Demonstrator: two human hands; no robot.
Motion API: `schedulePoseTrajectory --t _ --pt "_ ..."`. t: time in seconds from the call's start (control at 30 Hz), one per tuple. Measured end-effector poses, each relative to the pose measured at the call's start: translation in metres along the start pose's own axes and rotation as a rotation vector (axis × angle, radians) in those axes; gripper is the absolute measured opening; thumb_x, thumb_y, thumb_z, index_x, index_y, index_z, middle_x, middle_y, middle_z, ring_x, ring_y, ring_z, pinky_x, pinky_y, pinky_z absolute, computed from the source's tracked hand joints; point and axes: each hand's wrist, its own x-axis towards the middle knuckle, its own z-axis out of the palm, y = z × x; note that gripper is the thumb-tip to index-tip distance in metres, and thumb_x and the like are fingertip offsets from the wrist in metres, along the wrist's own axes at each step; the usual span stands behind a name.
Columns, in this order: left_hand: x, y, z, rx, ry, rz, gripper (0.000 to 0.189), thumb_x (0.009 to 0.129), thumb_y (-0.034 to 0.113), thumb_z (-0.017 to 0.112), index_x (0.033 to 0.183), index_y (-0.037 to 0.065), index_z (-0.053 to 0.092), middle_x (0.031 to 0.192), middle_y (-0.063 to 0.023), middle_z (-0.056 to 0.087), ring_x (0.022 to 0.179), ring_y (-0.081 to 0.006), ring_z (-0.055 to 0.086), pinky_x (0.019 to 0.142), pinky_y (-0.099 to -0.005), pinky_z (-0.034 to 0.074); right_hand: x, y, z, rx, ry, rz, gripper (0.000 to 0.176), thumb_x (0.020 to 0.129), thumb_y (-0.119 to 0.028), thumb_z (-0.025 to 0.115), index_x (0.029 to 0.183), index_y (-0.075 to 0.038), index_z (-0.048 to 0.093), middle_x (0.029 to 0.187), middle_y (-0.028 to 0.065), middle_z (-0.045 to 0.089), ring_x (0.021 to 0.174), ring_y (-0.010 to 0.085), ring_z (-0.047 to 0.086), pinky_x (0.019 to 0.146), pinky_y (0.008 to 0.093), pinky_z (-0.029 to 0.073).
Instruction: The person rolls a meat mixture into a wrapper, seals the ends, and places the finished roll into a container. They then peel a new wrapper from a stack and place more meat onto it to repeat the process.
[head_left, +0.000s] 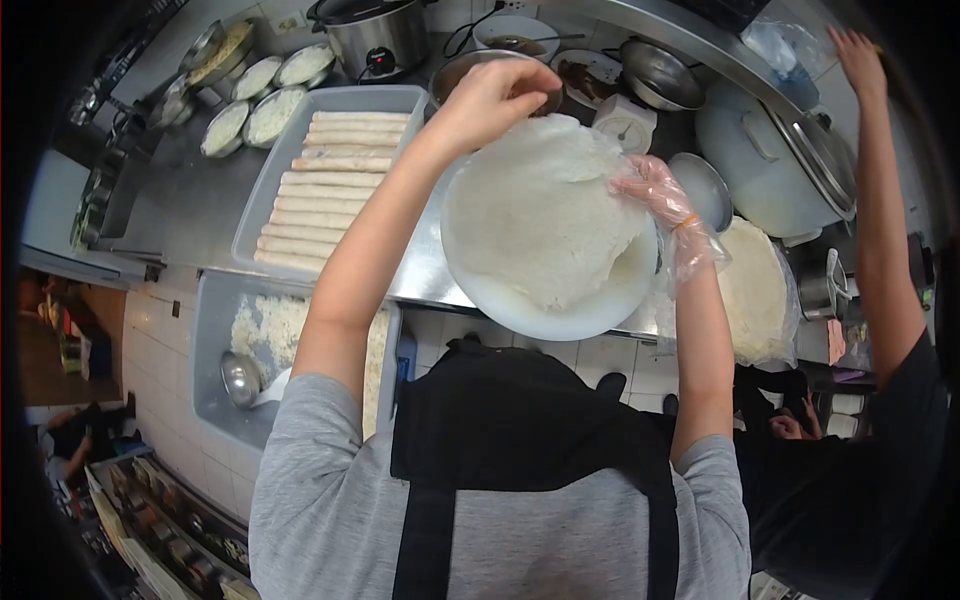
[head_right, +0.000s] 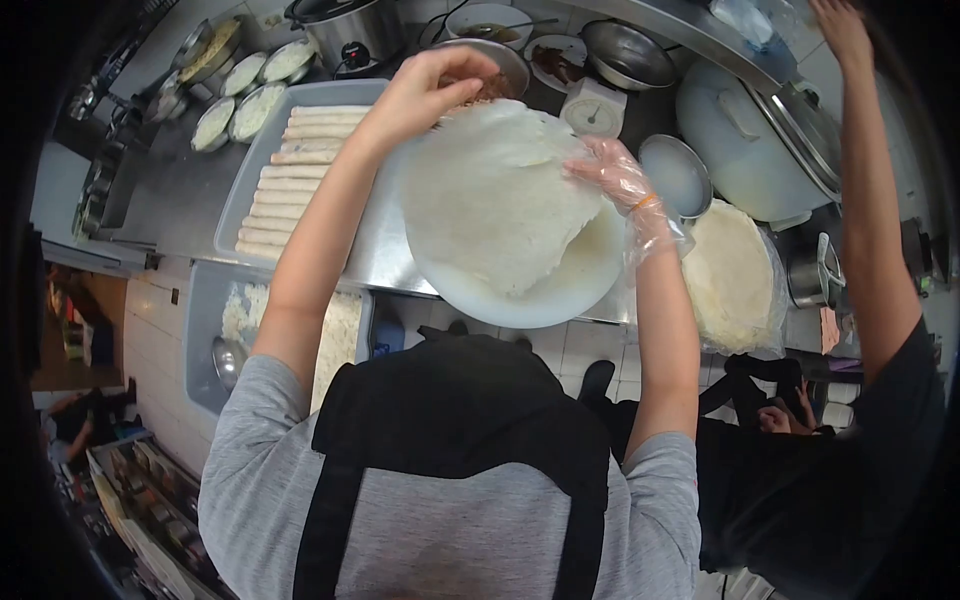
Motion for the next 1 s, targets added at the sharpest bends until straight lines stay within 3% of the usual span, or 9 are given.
schedulePoseTrajectory --t 0.07,0.13,0.23,0.43,0.53,0.63,0.73,0.83,1.0 --pt "-0.033 -0.021 0.016 -0.015 -0.026 0.039 0.02 0.085 0.008 0.059 0.102 0.001 0.066 0.097 -0.0117 0.069 0.09 -0.0232 0.067 0.079 -0.0317 0.052 0.002 0.035 -0.009 -0.096 0.026 0.065 0.032 0.08 -0.02 0.071 0.099 0.004 0.061 0.084 0.0038 0.062 0.072 0.0111 0.06 0.067 0.0266 0.05" --pt "-0.083 -0.046 0.039 0.088 -0.185 -0.224 0.018 0.087 0.01 0.059 0.102 0.002 0.067 0.097 -0.0109 0.068 0.086 -0.0228 0.064 0.077 -0.0344 0.05 -0.005 0.07 -0.019 -0.222 0.132 0.265 0.033 0.08 -0.022 0.072 0.097 0.003 0.06 0.08 0.0044 0.062 0.064 0.0117 0.06 0.059 0.0272 0.051" --pt "-0.162 -0.067 0.079 0.313 -0.212 -0.254 0.019 0.081 0.009 0.062 0.099 0.003 0.067 0.094 -0.0127 0.065 0.088 -0.03 0.06 0.078 -0.039 0.048 -0.027 0.103 -0.022 0.02 0.173 0.375 0.034 0.079 -0.021 0.072 0.099 0.002 0.057 0.07 0.0034 0.058 0.054 0.0114 0.057 0.046 0.0277 0.045" --pt "-0.201 -0.034 0.102 0.461 -0.078 -0.228 0.026 0.075 0.008 0.066 0.1 0.004 0.065 0.103 -0.0091 0.06 0.098 -0.0282 0.056 0.087 -0.039 0.042 -0.046 0.114 -0.007 -0.331 0.143 0.235 0.042 0.081 -0.015 0.07 0.112 0.001 0.049 0.069 0.004 0.058 0.057 0.0113 0.058 0.051 0.0258 0.05" --pt "-0.203 -0.014 0.112 0.417 -0.199 -0.266 0.029 0.075 0.008 0.066 0.104 0.005 0.064 0.106 -0.0094 0.061 0.1 -0.0284 0.056 0.087 -0.0398 0.042 -0.017 0.139 -0.012 0.104 0.359 -0.011 0.042 0.081 -0.013 0.07 0.114 0.001 0.048 0.069 0.0045 0.058 0.058 0.011 0.058 0.051 0.0253 0.05" --pt "-0.197 -0.013 0.112 0.398 -0.149 -0.247 0.03 0.075 0.007 0.065 0.105 0.005 0.064 0.109 -0.0097 0.061 0.103 -0.029 0.056 0.087 -0.0406 0.042 -0.022 0.117 -0.016 0.394 0.417 0.221 0.042 0.08 -0.01 0.069 0.115 0.001 0.048 0.069 0.0052 0.058 0.057 0.011 0.056 0.048 0.0255 0.046" --pt "-0.178 -0.04 0.096 0.487 -0.049 -0.208 0.028 0.078 0.005 0.061 0.106 0.005 0.064 0.113 -0.0077 0.062 0.106 -0.0284 0.054 0.093 -0.0405 0.039 -0.062 0.094 -0.013 0.04 0.261 0.352 0.043 0.079 -0.007 0.069 0.116 0.001 0.049 0.07 0.0046 0.058 0.056 0.0106 0.055 0.047 0.0257 0.045" --pt "-0.173 -0.068 0.094 0.527 -0.055 -0.149 0.028 0.081 0.006 0.058 0.109 0.007 0.063 0.112 -0.0049 0.062 0.106 -0.0258 0.053 0.099 -0.0411 0.035 -0.083 0.111 0.003 -0.1 0.213 0.276 0.044 0.077 -0.006 0.07 0.116 0.0 0.05 0.073 0.0034 0.059 0.057 0.0102 0.055 0.048 0.0257 0.046" --pt "-0.196 -0.041 0.1 0.629 -0.077 -0.215 0.027 0.082 0.006 0.058 0.108 0.008 0.065 0.111 -0.0049 0.062 0.106 -0.0246 0.054 0.099 -0.0422 0.034 -0.06 0.123 0.007 -0.084 0.43 0.148 0.042 0.077 -0.002 0.069 0.114 0.002 0.051 0.071 0.0034 0.059 0.057 0.0094 0.055 0.05 0.0247 0.045"
